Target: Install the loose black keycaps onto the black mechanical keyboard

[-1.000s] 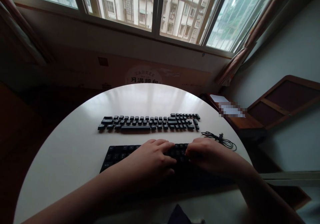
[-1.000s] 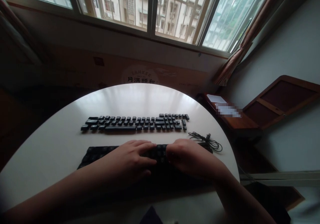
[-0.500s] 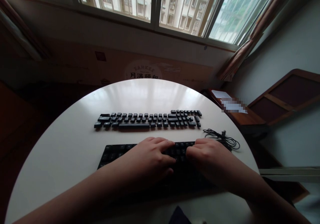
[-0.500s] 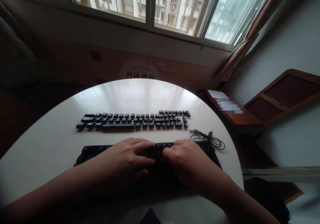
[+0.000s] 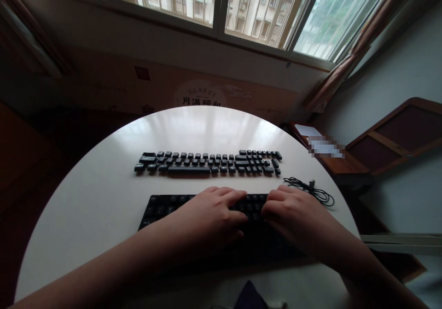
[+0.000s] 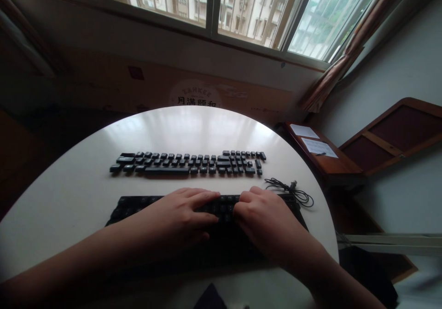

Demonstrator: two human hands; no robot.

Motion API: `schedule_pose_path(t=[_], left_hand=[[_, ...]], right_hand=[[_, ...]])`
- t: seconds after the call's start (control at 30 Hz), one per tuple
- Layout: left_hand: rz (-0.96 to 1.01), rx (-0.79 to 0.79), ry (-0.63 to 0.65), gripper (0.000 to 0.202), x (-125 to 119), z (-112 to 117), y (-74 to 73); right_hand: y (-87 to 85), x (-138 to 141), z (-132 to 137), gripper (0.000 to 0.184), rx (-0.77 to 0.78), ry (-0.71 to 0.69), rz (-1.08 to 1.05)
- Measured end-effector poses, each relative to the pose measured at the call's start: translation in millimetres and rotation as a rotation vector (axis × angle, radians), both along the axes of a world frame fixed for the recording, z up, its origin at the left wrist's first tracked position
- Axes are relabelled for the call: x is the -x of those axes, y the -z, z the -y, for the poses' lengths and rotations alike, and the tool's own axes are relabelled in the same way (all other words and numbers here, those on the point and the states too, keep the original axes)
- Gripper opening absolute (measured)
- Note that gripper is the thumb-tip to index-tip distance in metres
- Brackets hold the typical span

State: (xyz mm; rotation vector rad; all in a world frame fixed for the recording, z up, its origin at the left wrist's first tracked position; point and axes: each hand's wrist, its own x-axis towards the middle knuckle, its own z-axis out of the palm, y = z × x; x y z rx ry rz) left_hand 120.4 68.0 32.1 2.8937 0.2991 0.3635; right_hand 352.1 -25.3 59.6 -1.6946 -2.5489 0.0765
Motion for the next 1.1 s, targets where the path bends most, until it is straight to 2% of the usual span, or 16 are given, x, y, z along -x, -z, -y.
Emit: schedule_pose_path(t=[0.17, 0.67, 0.97, 1.1], left_hand=[[0.000, 0.012, 0.001, 0.024, -1.1, -0.4, 0.0], [-0.011, 0.009, -0.017, 0.021, -3.2, -0.7, -1.5], [-0.010, -0.004, -0.019, 0.025, -1.8, -0.7, -5.2], [-0.008, -0.009, -0.008, 0.027, -2.7, -1.1, -4.1]], right_hand=[[0.3, -1.8, 0.8, 0.022, 0.044, -0.004, -0.024], [-1.4, -12.8, 5.5, 0.021, 0.180, -0.021, -0.015], [-9.8, -23.6, 5.6, 0.020, 0.090, -0.028, -0.126], [-12.0, -21.9, 5.8, 0.025, 0.109, -0.043, -0.138]])
